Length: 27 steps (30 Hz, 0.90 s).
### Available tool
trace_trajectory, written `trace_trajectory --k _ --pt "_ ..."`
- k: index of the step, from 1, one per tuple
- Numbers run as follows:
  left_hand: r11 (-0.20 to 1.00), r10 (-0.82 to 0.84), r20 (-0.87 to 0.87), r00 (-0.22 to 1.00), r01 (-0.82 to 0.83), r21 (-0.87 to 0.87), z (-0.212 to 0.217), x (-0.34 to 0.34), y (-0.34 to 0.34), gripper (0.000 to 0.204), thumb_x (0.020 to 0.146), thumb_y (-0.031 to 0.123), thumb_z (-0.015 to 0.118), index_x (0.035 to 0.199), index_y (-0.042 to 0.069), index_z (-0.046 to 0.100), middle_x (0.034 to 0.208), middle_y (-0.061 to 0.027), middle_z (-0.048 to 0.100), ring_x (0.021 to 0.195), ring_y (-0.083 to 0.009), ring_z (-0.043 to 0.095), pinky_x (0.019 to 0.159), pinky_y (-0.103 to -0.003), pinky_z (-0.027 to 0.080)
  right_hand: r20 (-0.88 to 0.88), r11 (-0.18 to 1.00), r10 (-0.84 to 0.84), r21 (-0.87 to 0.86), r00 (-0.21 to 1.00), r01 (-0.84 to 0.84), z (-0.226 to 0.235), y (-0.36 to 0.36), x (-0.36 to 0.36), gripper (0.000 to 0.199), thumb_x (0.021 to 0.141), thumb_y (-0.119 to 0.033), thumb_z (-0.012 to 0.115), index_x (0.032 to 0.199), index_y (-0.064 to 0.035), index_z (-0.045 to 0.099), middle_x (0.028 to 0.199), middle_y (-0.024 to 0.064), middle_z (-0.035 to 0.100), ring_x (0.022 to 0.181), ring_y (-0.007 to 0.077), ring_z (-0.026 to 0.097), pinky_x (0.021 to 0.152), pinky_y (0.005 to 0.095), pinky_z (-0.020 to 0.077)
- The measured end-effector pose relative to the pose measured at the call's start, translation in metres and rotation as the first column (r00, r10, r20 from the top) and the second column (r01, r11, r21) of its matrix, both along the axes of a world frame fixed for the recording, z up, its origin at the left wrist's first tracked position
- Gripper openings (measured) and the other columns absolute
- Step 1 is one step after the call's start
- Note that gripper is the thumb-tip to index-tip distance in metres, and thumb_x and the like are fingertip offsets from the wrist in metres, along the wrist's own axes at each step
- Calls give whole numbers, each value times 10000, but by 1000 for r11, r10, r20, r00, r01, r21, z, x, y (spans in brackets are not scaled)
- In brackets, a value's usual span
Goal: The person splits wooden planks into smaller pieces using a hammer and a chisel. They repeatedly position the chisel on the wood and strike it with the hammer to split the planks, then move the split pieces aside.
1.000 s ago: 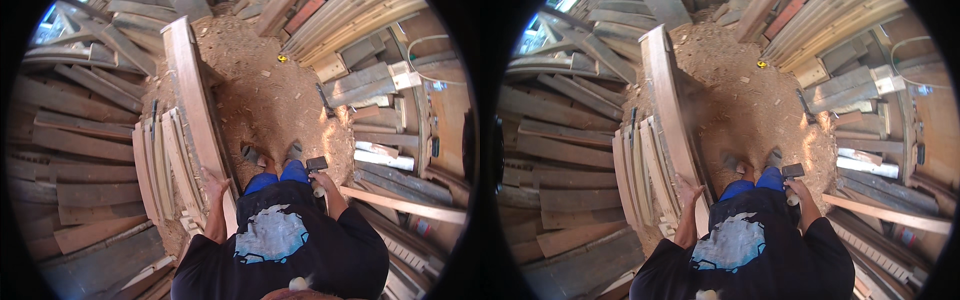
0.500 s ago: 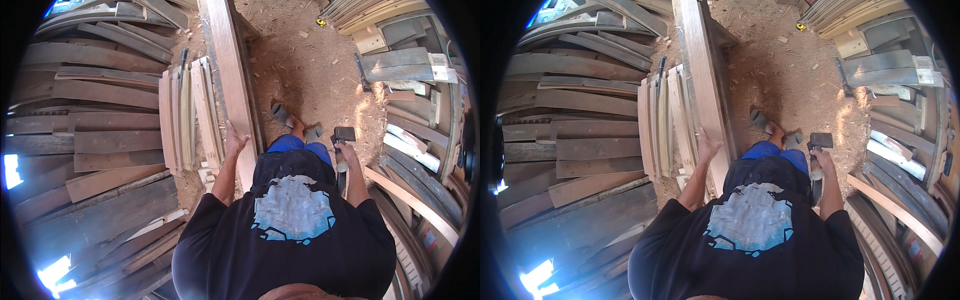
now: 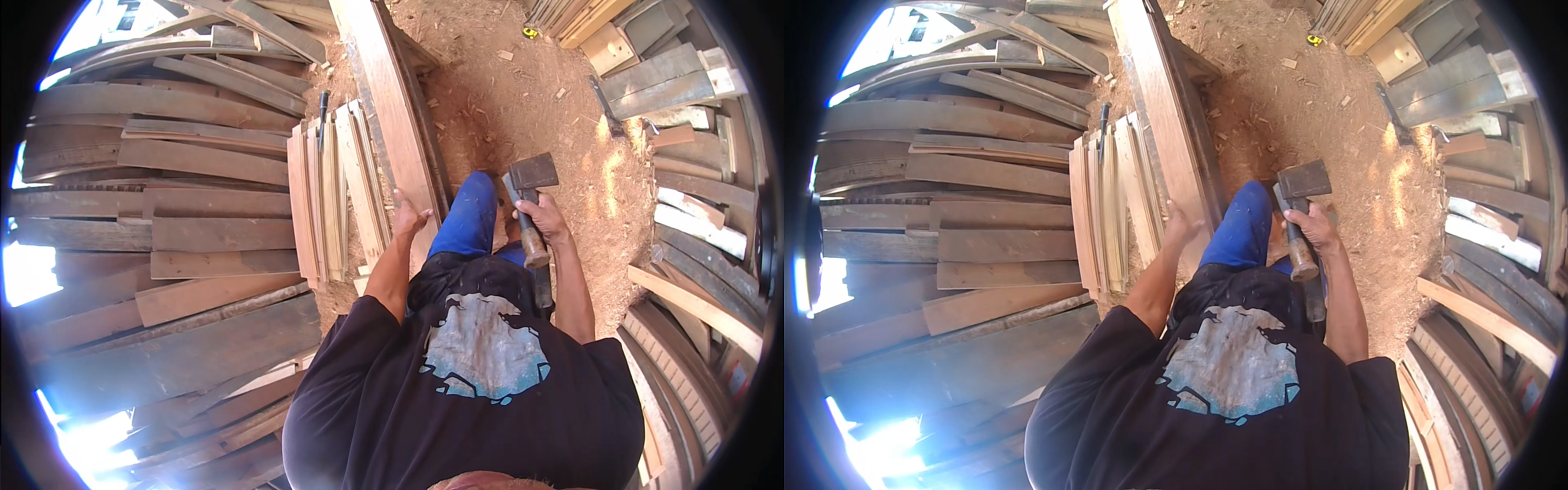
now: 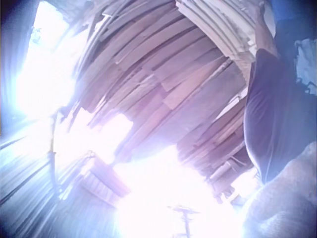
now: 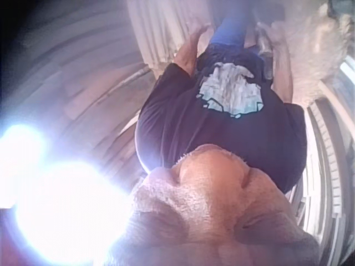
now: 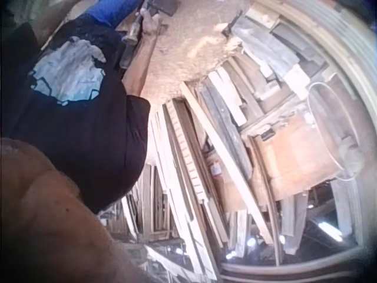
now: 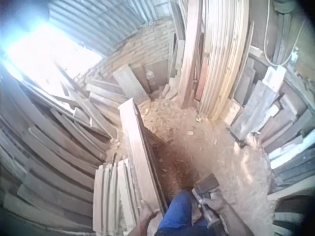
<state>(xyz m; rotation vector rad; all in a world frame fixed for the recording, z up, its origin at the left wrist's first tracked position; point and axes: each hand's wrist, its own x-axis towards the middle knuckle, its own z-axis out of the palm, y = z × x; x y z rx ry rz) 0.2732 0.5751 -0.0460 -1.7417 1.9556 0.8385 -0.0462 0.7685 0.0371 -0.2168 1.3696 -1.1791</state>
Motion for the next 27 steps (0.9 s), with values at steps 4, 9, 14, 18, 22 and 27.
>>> trace_trajectory --k 4,9,14,18,22,27 --pt "998 -9 38 999 7 54 22 -11 -11 1271 752 480 828 1502 -158 24 1458 -378 389 1342 -442 459 1112 -425 399 57 994 -60 -84 997 65 20 -20 34 298 850 -220 714 1015 14 632 786 86 678 684 132 643 610 277 523" --pt "977 -202 66 977 206 -56 2 9 -15 1264 752 545 801 1493 -171 69 1386 -407 448 1246 -473 540 1039 -453 458 -56 993 -25 -116 998 18 23 -36 58 341 844 -263 727 1026 6 622 805 80 673 676 129 632 600 285 518" --pt "959 -280 44 959 278 49 -6 3 -24 1198 771 543 784 1482 -168 133 1320 -408 507 1208 -475 567 1028 -462 463 -126 990 -119 -93 985 108 35 -46 86 350 852 -274 725 1037 3 618 804 88 679 667 123 628 588 283 517" --pt "948 -301 -111 947 284 -144 -10 22 -13 1059 801 510 764 1442 -170 266 1293 -405 528 1214 -468 559 1030 -472 448 -176 983 -185 -46 967 180 43 -50 108 372 868 -269 714 1085 11 601 813 92 678 672 123 631 562 279 517" --pt "879 -461 -337 821 473 -51 49 25 -25 950 817 443 756 1460 -105 322 1335 -355 524 1262 -461 513 1088 -483 380 -212 984 -168 23 963 177 50 -46 124 420 876 -300 712 1127 11 583 823 79 684 668 116 619 585 275 511" --pt "734 -667 -691 280 408 -543 141 -11 12 807 710 196 822 1424 64 471 1480 -282 394 1341 -470 390 1117 -496 336 -274 992 -95 51 957 114 72 -65 137 421 882 -300 700 1147 17 621 870 92 697 714 138 641 624 283 529"
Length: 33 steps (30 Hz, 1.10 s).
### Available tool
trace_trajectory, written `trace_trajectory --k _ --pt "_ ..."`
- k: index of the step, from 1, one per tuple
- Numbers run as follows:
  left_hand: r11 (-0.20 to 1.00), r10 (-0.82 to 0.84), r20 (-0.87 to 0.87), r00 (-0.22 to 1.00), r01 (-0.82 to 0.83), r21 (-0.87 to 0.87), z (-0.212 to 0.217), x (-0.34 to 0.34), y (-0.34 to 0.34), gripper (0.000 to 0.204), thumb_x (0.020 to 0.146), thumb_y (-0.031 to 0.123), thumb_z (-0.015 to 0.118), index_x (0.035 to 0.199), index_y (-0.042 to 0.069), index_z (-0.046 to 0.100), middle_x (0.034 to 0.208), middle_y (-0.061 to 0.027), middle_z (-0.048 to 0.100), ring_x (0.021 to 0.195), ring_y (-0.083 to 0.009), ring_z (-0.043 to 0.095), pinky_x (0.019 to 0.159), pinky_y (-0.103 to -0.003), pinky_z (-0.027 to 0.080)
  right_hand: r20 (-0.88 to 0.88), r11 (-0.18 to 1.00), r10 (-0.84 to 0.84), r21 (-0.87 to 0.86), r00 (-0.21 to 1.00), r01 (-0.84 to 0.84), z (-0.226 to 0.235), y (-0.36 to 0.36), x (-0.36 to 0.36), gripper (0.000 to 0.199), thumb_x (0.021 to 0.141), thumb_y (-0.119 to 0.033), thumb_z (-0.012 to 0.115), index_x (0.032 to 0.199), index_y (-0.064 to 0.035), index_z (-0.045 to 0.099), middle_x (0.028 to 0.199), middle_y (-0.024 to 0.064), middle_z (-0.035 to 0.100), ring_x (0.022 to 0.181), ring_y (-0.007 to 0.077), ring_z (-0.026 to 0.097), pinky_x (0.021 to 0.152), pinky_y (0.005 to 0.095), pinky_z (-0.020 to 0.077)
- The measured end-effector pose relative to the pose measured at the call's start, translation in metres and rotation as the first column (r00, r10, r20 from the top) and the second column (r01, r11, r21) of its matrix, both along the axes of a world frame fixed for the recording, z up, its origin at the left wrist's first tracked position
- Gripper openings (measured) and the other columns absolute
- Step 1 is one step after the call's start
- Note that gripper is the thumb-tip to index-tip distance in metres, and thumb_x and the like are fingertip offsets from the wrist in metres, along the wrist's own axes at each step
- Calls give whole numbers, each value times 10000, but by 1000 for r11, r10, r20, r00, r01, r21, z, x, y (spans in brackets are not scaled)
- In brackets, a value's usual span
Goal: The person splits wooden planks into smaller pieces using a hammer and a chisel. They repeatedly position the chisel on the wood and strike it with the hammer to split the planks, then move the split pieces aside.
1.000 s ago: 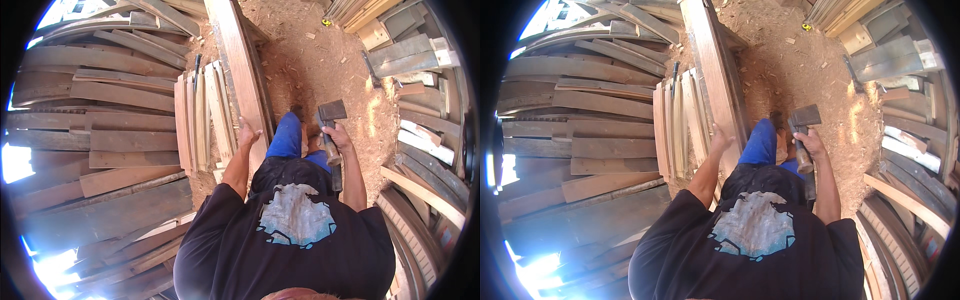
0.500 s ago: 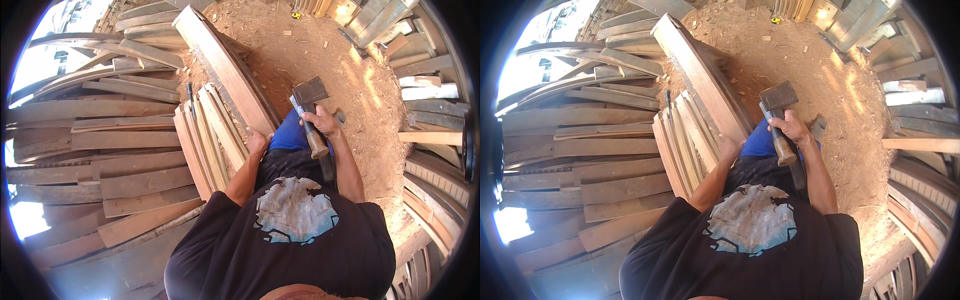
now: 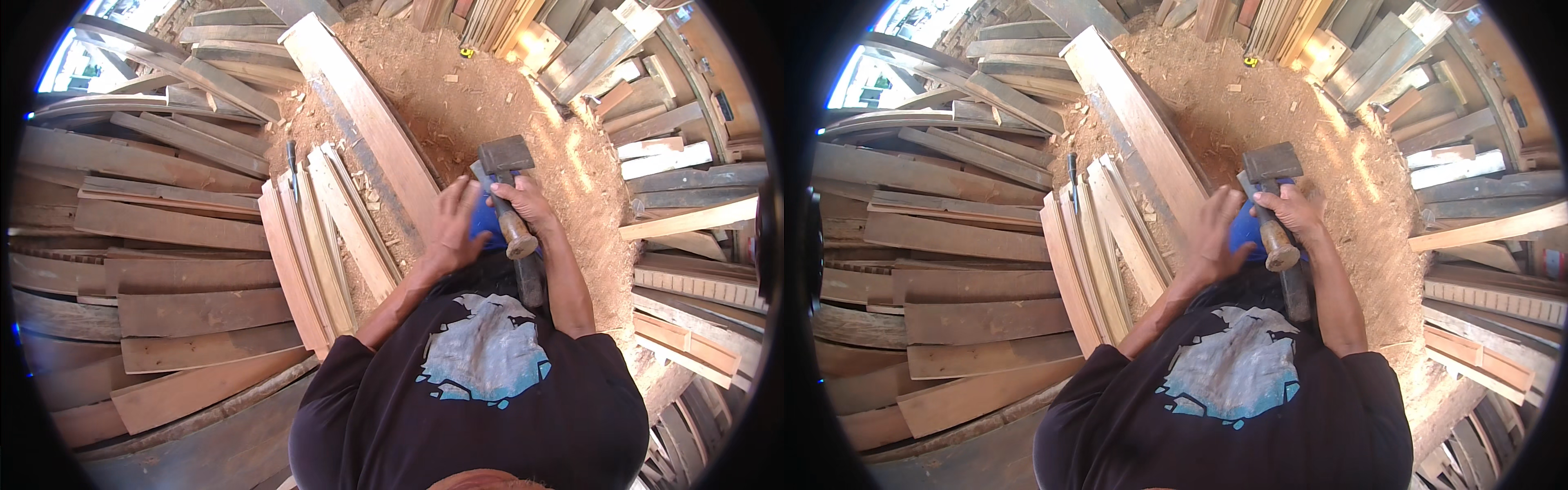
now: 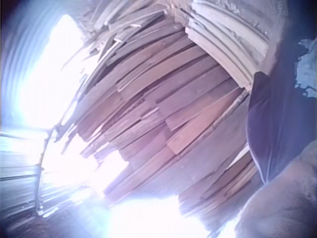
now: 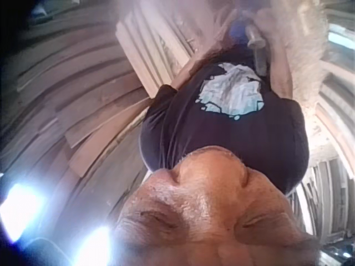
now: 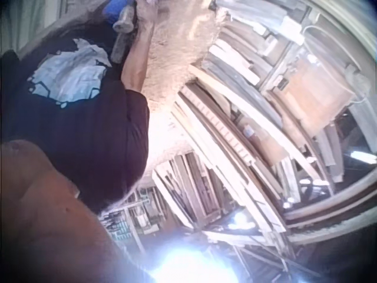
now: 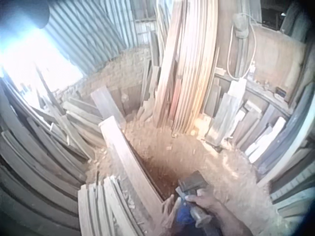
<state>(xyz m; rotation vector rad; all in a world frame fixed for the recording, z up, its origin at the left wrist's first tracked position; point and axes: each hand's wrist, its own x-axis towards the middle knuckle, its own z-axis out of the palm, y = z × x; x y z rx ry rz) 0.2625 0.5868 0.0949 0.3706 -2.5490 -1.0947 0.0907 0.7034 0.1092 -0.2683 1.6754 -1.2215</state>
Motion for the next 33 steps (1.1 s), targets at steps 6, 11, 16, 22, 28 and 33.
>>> trace_trajectory --k 6,11,16,22,28,33 --pt "953 -303 -315 899 277 -125 44 -39 3 580 646 81 806 1183 152 598 1492 -262 382 1356 -489 342 1100 -513 339 -150 976 79 -189 985 -107 -5 -11 -10 360 893 -271 665 1132 -2 644 957 82 684 842 149 645 685 302 526" --pt "842 119 -368 922 103 530 40 -49 -42 340 791 77 766 1066 63 567 1196 -147 639 1010 -221 639 902 -367 504 -277 955 -11 -289 961 -73 45 -8 -2 306 901 -281 707 999 2 645 795 62 673 699 118 637 612 271 508" --pt "851 313 -252 916 -152 503 41 -79 -83 341 861 132 790 1094 35 561 874 -45 675 793 -104 659 687 -239 541 -312 913 -53 -400 949 -81 57 6 16 284 899 -269 730 990 -7 673 813 65 683 710 134 632 660 278 512" --pt "861 196 -167 966 -88 501 -14 -100 -111 267 835 95 812 987 60 596 829 22 648 774 -54 602 693 -229 504 -321 919 -135 -395 937 -3 30 30 42 357 890 -265 757 1110 -2 658 962 101 685 935 164 624 876 312 485" --pt "808 242 -129 962 -126 576 -42 -112 -114 230 826 91 813 901 79 596 805 47 631 732 -43 577 661 -236 491 -285 898 -171 -439 943 29 29 37 36 389 912 -256 739 1148 26 611 905 90 671 848 144 624 805 298 509" --pt "802 258 -82 963 -166 574 -59 -107 -125 233 823 102 812 902 77 594 801 48 621 721 -50 571 650 -236 487 -282 909 -195 -411 939 65 21 29 34 328 920 -260 727 1043 15 600 786 33 624 642 90 592 598 247 494"
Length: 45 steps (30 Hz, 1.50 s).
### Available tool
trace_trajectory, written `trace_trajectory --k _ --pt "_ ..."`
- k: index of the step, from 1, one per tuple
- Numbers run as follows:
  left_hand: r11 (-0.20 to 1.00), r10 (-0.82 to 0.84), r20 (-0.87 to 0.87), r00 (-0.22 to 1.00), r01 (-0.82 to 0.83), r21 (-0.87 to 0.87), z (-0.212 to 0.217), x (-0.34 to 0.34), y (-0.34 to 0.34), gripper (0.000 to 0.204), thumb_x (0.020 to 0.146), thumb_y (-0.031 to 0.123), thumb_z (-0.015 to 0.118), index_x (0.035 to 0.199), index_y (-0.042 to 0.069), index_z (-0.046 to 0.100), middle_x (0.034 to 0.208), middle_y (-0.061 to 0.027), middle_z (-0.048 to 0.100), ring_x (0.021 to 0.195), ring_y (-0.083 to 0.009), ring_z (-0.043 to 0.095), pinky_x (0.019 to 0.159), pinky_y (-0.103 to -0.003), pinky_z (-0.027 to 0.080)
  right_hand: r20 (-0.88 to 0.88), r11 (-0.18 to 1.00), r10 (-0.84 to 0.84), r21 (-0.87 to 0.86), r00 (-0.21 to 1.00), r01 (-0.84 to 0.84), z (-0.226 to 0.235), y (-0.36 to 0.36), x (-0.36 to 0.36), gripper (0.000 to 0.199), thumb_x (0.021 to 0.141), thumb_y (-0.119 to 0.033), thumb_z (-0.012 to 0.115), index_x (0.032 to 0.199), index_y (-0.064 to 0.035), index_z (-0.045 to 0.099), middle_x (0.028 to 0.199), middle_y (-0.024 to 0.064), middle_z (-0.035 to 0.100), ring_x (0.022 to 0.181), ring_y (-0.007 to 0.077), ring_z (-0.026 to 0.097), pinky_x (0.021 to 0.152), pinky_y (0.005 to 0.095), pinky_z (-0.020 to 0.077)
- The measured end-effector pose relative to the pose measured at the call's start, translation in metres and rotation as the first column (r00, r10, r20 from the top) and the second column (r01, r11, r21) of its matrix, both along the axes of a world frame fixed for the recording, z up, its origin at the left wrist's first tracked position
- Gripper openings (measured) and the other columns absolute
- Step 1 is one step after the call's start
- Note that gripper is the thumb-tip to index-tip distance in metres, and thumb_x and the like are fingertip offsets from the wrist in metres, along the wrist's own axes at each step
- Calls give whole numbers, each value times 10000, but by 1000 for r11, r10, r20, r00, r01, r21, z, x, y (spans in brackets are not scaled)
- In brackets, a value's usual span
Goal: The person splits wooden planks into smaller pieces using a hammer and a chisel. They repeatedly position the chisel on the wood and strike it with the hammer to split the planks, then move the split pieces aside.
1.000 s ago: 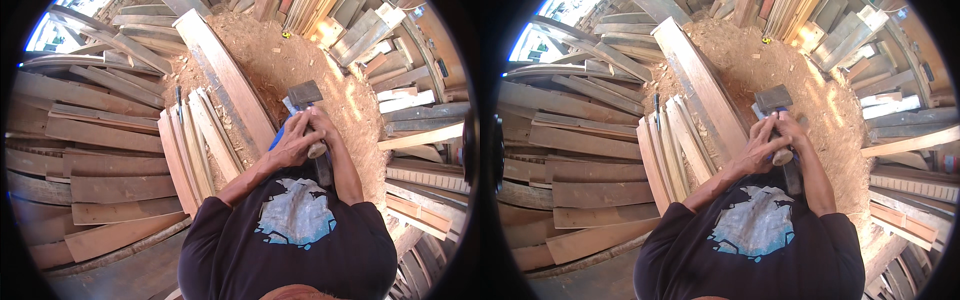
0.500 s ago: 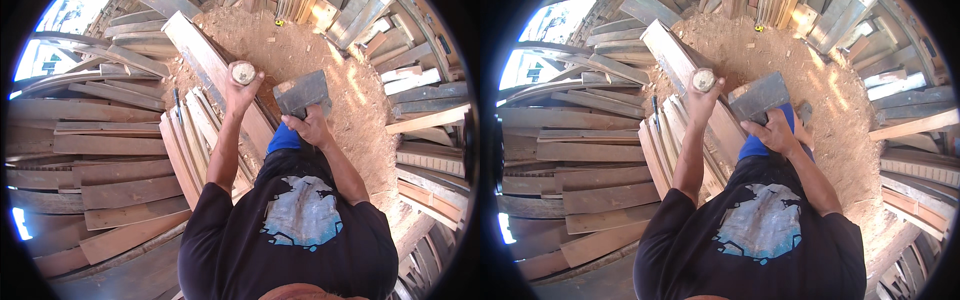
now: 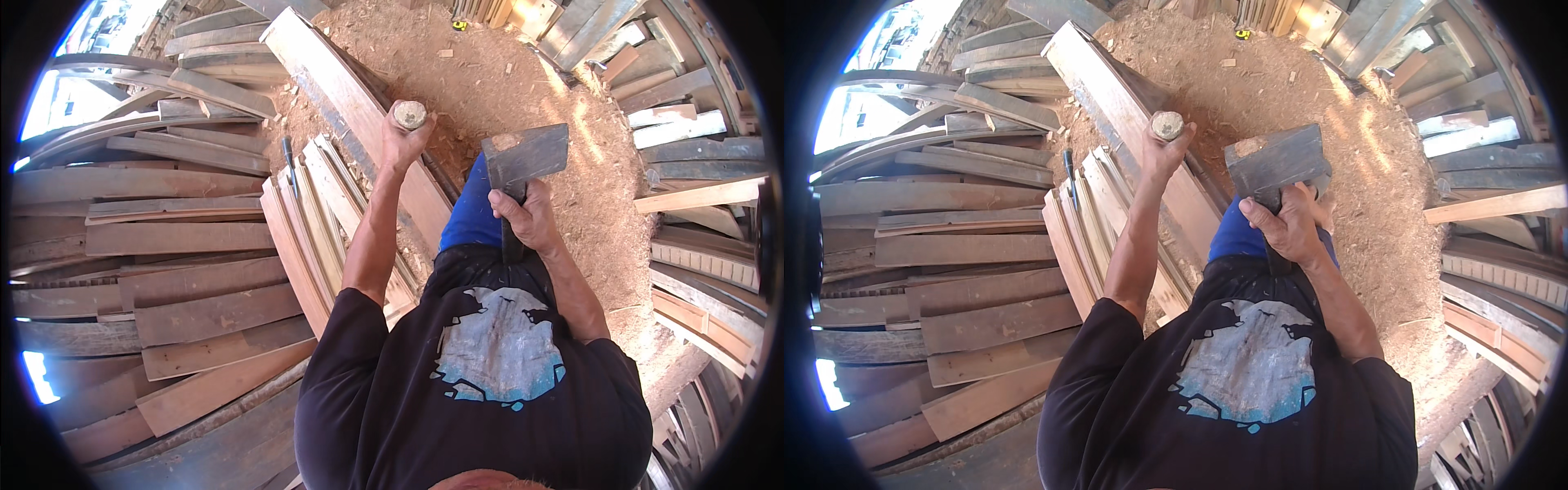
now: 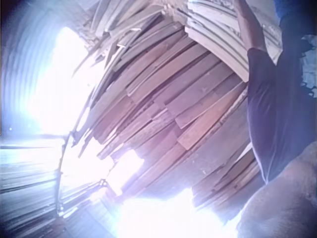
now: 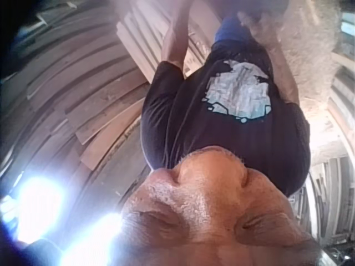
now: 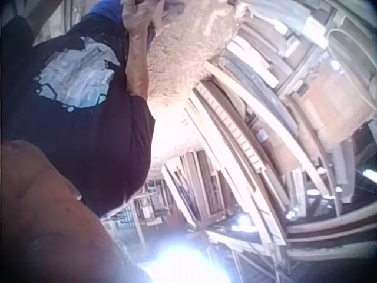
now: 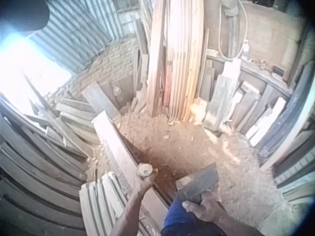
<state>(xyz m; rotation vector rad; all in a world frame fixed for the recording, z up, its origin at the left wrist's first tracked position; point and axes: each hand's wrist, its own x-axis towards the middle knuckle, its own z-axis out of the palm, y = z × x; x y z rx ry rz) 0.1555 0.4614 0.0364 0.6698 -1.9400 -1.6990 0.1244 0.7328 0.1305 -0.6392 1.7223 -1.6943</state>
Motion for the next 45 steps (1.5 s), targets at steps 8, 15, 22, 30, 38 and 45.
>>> trace_trajectory --k 8,15,22,30,38,45 --pt "1000 6 -15 1000 -6 -10 3 7 7 264 820 92 801 946 76 569 809 43 606 753 -60 578 671 -246 491 -36 1000 -16 11 999 17 6 -8 0 244 913 -203 711 996 7 617 782 37 627 657 107 599 609 261 492" --pt "976 -215 -94 972 213 -34 -16 30 17 319 804 53 792 1000 82 542 830 36 601 774 -56 573 682 -254 501 -508 974 -189 -208 840 93 66 -66 -23 122 873 -129 697 909 -23 650 716 35 639 623 140 600 591 316 487" --pt "952 -292 -198 935 265 -155 1 22 8 386 833 15 736 1199 48 615 1026 -26 695 940 -113 630 837 -300 524 -652 789 480 614 587 36 23 -114 -58 331 829 -258 697 1115 -99 654 836 126 715 780 328 704 693 463 561" --pt "983 -89 -90 992 73 -171 -7 23 23 380 789 35 783 1118 38 593 1030 -36 666 953 -125 624 835 -302 518 -629 979 165 196 759 -51 17 -90 -43 339 784 -235 717 1056 -40 665 861 184 701 807 405 669 744 484 520" --pt "996 -87 4 996 88 -29 18 -2 10 236 821 63 781 901 87 560 791 50 591 729 -37 553 653 -225 475 -356 991 -20 -131 934 -28 -9 -57 -19 288 797 -62 717 1079 -21 674 989 87 672 899 230 642 802 363 500" --pt "993 -119 35 992 120 -14 -1 -10 3 233 817 56 775 899 85 559 796 54 591 730 -34 552 650 -222 473 -333 982 -93 -188 938 31 -15 -46 -18 131 889 -131 735 983 -42 710 927 36 703 865 151 653 759 318 507"
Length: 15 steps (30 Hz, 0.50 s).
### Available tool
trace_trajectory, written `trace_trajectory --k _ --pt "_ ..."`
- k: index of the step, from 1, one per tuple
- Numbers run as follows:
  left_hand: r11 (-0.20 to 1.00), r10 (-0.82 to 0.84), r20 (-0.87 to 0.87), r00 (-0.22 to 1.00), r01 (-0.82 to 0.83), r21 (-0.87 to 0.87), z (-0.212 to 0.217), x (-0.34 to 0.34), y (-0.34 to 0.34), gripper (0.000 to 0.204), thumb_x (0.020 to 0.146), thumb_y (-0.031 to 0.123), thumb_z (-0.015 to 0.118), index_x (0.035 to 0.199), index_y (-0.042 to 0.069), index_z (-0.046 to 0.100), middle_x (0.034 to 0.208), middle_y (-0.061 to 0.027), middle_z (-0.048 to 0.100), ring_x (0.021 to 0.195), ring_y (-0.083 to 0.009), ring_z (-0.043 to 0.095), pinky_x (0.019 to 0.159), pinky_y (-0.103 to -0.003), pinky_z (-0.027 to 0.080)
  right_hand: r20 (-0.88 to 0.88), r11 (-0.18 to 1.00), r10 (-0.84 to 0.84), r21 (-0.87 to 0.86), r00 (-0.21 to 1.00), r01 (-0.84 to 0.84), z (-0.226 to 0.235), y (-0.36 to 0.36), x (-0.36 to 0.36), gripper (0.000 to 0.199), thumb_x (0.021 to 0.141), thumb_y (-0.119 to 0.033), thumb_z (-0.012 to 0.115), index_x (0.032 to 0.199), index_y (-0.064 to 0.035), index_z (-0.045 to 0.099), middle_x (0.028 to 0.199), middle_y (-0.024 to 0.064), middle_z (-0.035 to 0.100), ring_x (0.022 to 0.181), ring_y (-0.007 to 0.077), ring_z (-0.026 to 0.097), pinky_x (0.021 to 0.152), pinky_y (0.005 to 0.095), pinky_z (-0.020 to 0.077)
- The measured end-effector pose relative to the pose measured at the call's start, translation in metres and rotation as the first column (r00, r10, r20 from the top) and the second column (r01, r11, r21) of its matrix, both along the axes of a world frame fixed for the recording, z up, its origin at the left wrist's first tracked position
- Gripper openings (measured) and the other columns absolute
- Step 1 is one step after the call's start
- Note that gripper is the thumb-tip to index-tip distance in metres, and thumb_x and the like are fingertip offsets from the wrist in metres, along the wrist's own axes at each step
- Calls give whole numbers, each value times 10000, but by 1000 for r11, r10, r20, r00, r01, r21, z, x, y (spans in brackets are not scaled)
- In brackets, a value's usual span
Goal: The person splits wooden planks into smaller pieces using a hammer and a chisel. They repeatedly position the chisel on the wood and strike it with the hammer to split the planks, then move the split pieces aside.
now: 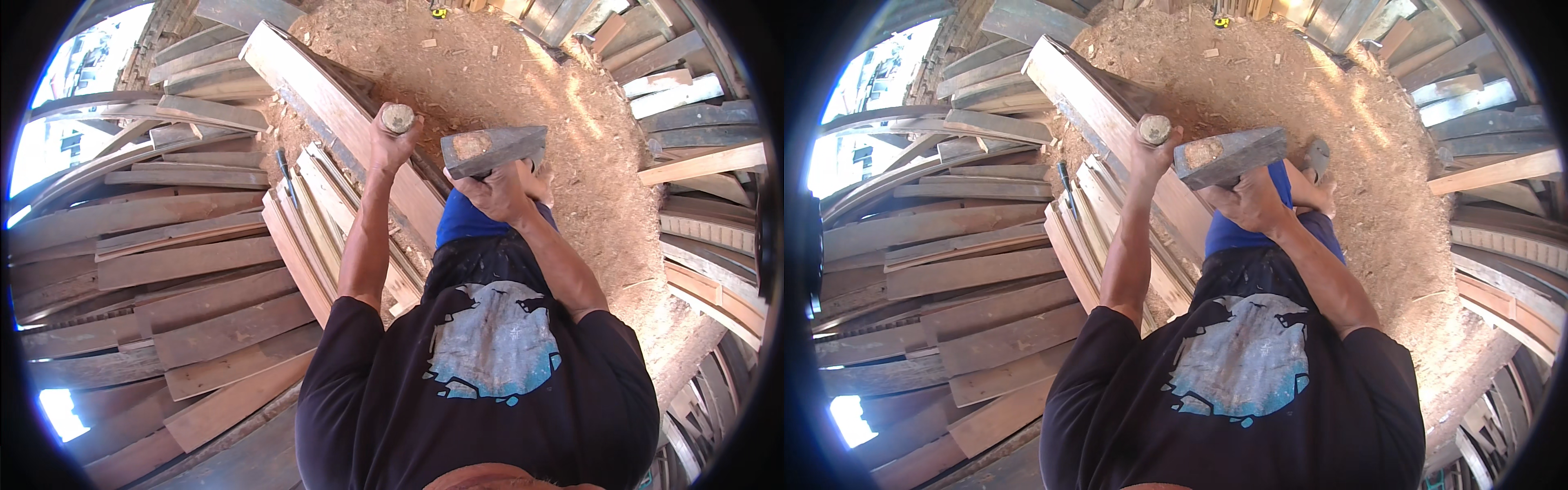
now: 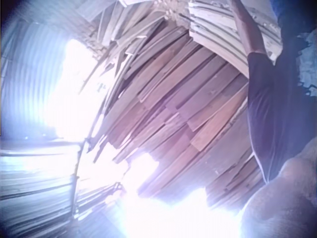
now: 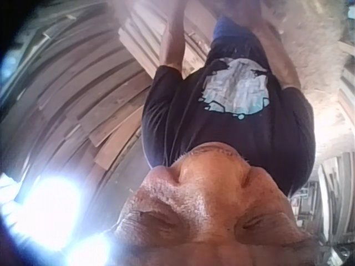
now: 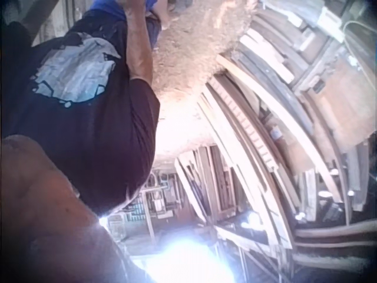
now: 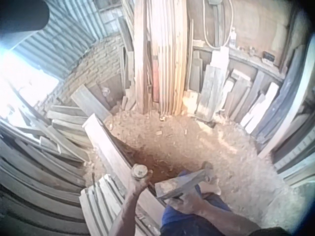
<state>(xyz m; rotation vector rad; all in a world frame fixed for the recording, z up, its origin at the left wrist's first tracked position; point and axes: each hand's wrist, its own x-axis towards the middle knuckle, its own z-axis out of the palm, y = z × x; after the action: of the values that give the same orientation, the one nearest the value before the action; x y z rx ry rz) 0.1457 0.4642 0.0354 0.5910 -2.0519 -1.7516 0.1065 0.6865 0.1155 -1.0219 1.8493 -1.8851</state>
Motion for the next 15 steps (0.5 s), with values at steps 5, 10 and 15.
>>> trace_trajectory --k 5,10,15 --pt "999 -5 16 1000 5 -42 2 1 2 229 817 53 772 899 85 561 794 56 587 728 -34 548 654 -221 472 52 999 4 -36 999 -2 -6 4 0 130 891 -130 736 982 -42 711 931 24 700 864 136 651 746 303 505" --pt "1000 4 50 999 -4 7 -1 -4 -1 236 820 56 771 911 81 556 802 53 588 743 -35 554 662 -221 475 74 1000 -12 -26 997 13 -4 3 0 115 889 -124 733 966 -43 707 911 15 688 842 129 638 734 303 499" --pt "1000 -12 5 1000 12 10 -3 -3 -1 241 818 81 788 896 77 560 771 39 598 698 -48 551 613 -243 475 65 1000 -26 -13 998 26 -5 2 -1 118 886 -141 738 929 -40 695 873 11 675 808 120 620 709 299 486"
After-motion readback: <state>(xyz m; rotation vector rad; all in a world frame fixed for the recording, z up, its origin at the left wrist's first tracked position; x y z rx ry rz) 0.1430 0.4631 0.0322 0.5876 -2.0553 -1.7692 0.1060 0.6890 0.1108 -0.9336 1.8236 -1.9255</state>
